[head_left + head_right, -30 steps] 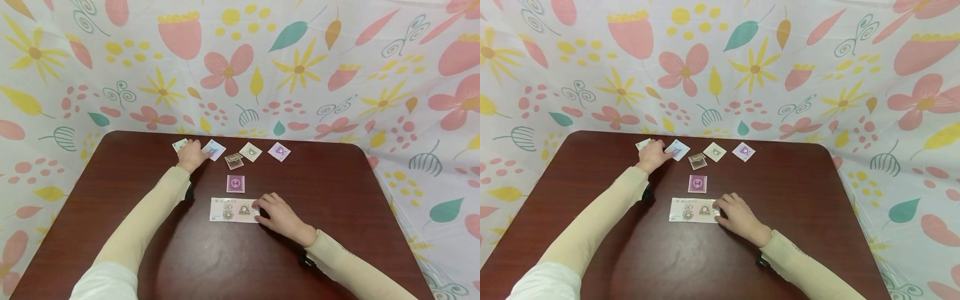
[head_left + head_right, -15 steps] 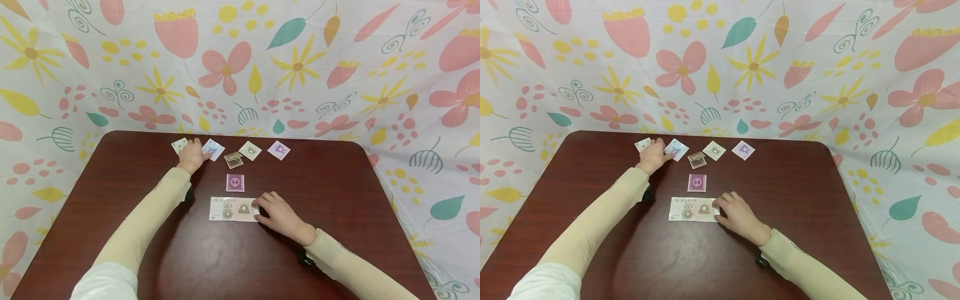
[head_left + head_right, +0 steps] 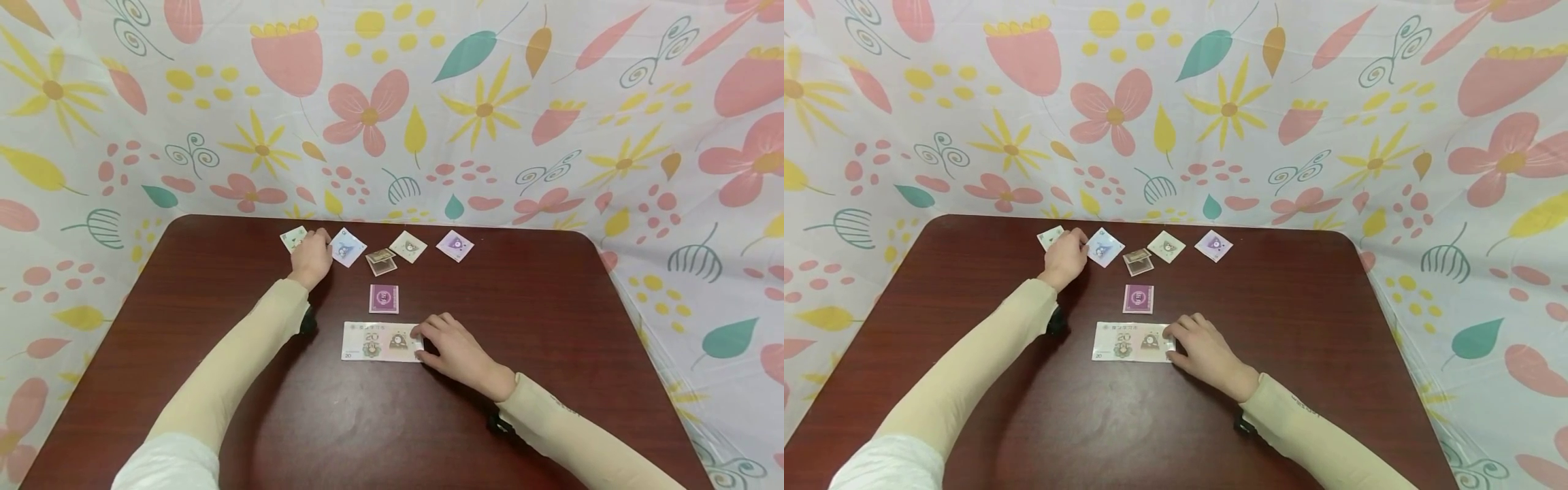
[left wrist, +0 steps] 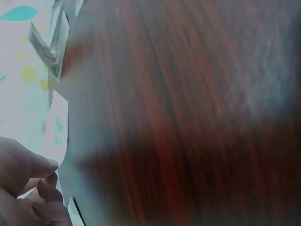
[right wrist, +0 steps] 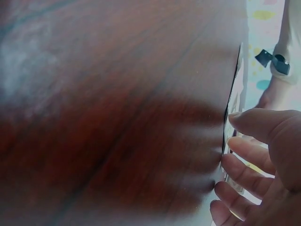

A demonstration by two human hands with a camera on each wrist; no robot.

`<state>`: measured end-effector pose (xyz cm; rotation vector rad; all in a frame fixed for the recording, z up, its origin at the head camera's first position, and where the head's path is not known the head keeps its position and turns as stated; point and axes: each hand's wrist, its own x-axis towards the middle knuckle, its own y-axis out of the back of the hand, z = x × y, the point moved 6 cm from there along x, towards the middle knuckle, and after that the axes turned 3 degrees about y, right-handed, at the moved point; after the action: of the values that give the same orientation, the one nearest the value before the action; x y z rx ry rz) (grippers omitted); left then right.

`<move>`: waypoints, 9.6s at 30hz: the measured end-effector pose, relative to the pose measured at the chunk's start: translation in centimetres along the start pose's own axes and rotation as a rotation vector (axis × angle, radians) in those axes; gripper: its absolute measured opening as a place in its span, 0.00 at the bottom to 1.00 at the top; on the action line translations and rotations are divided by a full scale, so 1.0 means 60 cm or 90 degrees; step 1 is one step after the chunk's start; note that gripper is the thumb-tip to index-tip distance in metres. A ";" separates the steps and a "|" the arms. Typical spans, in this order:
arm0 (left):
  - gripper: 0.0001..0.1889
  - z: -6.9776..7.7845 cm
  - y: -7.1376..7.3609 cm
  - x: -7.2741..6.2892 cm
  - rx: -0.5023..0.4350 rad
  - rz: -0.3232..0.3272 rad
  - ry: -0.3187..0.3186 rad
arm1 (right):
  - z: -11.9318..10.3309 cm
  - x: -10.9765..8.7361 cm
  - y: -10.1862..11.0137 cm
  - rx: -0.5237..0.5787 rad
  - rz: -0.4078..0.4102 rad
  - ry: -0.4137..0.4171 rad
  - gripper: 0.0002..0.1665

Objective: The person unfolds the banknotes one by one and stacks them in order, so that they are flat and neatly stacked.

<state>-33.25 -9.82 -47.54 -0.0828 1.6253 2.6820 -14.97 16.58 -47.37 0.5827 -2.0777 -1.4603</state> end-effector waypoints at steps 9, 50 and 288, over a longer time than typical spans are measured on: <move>0.10 -0.014 0.024 -0.031 -0.135 0.017 0.003 | 0.001 0.001 0.000 -0.001 0.007 0.005 0.19; 0.02 0.049 -0.002 -0.245 -0.344 -0.087 -0.186 | -0.001 -0.001 -0.002 0.012 0.020 -0.008 0.17; 0.07 0.018 -0.044 -0.277 -0.020 -0.127 -0.278 | 0.296 0.070 0.079 0.062 0.088 -0.389 0.15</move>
<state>-16.59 -7.22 -48.58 0.3029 1.3621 2.3608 -29.80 28.25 -47.07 0.0089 -2.5955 -1.5982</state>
